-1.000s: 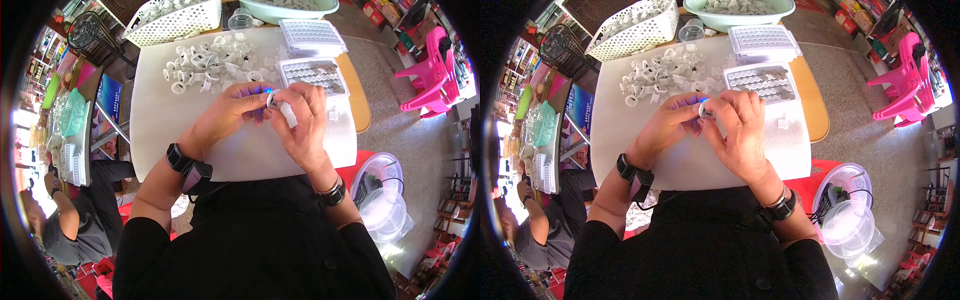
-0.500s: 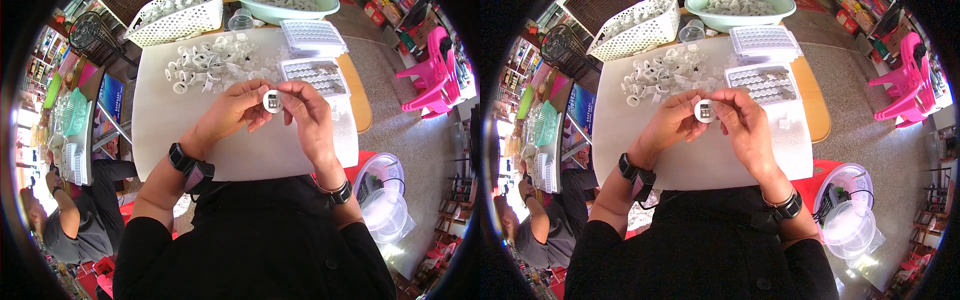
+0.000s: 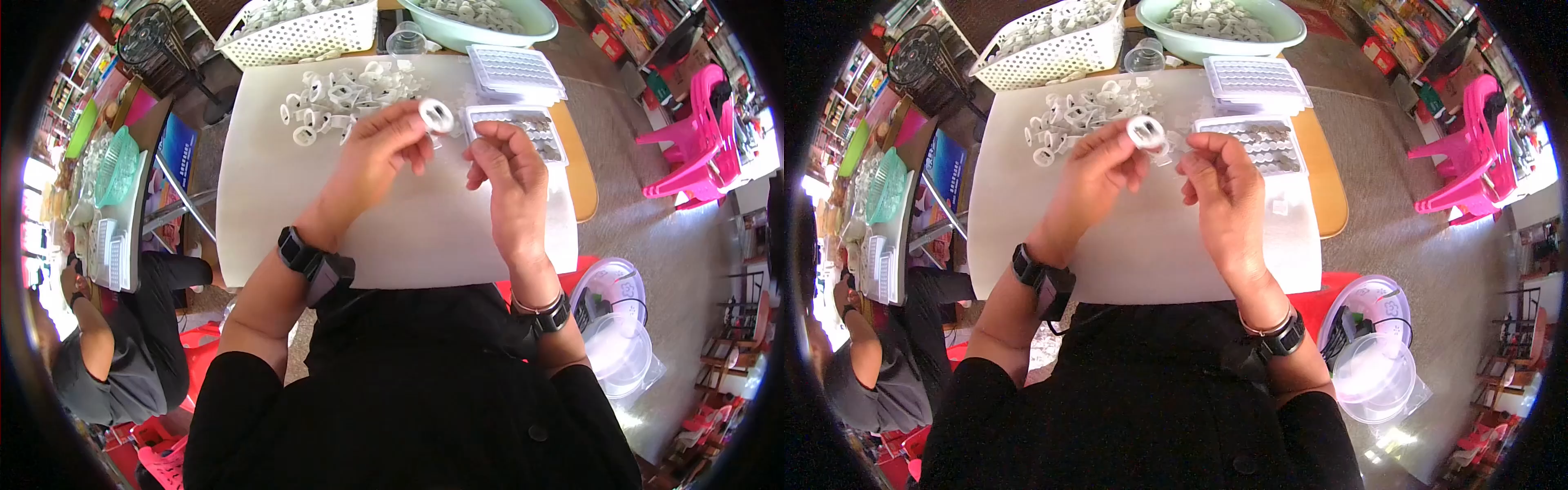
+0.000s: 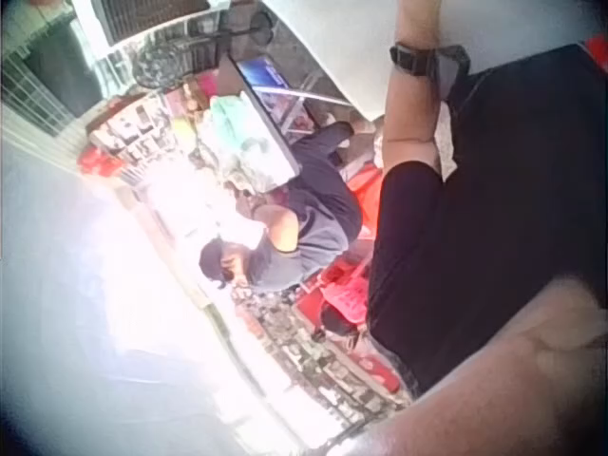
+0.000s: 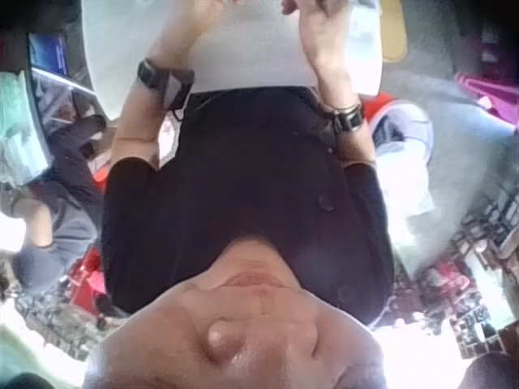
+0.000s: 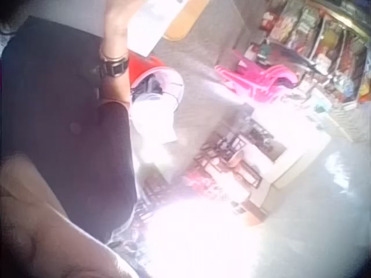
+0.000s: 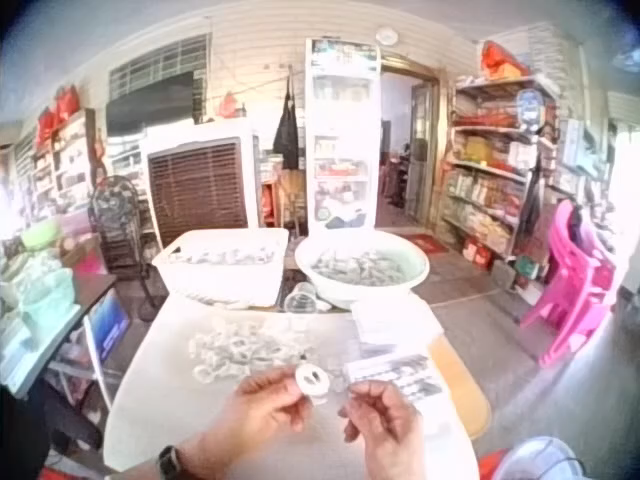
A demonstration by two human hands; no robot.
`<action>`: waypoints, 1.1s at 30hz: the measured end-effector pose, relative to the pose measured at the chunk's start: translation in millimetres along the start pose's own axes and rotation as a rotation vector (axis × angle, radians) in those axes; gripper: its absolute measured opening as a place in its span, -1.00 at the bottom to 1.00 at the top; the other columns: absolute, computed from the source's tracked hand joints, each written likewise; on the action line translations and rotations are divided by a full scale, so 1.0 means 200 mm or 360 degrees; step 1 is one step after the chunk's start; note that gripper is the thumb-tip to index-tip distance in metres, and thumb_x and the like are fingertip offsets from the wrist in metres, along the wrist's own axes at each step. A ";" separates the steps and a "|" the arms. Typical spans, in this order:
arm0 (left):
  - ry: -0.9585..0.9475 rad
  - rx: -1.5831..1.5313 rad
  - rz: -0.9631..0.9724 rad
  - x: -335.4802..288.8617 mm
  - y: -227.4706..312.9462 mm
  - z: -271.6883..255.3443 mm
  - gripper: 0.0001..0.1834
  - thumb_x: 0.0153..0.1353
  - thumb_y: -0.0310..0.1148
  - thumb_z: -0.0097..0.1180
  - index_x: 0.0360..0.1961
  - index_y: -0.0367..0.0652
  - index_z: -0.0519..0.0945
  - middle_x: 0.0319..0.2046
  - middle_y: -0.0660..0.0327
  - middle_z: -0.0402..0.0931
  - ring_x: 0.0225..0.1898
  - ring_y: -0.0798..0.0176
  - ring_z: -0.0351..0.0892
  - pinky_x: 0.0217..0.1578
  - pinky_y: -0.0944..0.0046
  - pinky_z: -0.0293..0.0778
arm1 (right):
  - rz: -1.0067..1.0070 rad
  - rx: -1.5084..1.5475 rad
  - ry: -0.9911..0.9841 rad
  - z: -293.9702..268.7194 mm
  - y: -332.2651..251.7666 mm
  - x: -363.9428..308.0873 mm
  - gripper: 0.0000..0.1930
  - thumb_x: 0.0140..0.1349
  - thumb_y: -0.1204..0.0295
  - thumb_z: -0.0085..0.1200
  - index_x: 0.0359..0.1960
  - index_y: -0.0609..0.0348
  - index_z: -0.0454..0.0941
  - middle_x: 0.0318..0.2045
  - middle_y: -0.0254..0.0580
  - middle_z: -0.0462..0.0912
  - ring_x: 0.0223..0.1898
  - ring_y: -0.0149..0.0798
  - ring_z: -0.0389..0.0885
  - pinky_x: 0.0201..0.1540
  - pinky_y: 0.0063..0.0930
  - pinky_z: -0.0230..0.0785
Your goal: Assembling small white plastic components with electronic circuits by hand.
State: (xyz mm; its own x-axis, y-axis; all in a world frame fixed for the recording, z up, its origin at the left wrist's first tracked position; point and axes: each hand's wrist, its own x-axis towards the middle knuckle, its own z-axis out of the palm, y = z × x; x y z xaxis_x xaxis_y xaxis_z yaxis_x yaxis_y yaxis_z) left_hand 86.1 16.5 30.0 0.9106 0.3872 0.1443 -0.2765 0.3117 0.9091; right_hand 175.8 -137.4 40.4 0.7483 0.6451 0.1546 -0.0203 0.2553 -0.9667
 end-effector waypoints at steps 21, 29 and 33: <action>0.0369 -0.0050 0.0056 0.02 0.03 -0.08 -0.74 0.30 -0.30 0.03 -0.13 -0.29 0.51 -0.33 0.18 0.55 -0.49 0.47 0.40 -0.46 0.45 0.29 | -0.1012 -0.1588 -0.0146 0.11 0.23 0.08 -0.65 -0.05 0.61 0.08 -0.13 0.25 0.53 -0.20 -0.04 0.52 -0.12 0.01 0.48 -0.02 -0.16 0.33; 0.0486 0.0071 0.0208 0.04 0.02 -0.12 -0.72 0.28 -0.29 0.07 -0.12 -0.29 0.52 -0.33 0.20 0.58 -0.52 0.49 0.40 -0.51 0.47 0.28 | -0.0515 -0.1182 -0.0462 0.19 0.13 0.14 -0.63 -0.02 0.65 0.06 -0.09 0.33 0.49 -0.17 0.07 0.53 -0.17 0.08 0.55 -0.08 -0.18 0.41; 0.0470 0.0059 0.0192 0.05 0.04 -0.10 -0.71 0.28 -0.29 0.07 -0.11 -0.29 0.52 -0.34 0.20 0.57 -0.52 0.49 0.39 -0.52 0.48 0.27 | -0.0787 -0.1295 -0.0249 0.13 0.17 0.19 -0.66 -0.01 0.67 0.04 -0.12 0.34 0.49 -0.15 0.08 0.54 -0.12 0.08 0.53 -0.03 -0.20 0.40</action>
State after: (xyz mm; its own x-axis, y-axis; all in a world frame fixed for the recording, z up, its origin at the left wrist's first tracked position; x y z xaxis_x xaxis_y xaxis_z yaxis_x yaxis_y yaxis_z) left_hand 86.8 39.5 31.2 0.7417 0.6565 0.1372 -0.3610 0.2183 0.9067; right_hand 187.4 -85.4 17.8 0.4508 0.7023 0.5509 0.7834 -0.0154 -0.6214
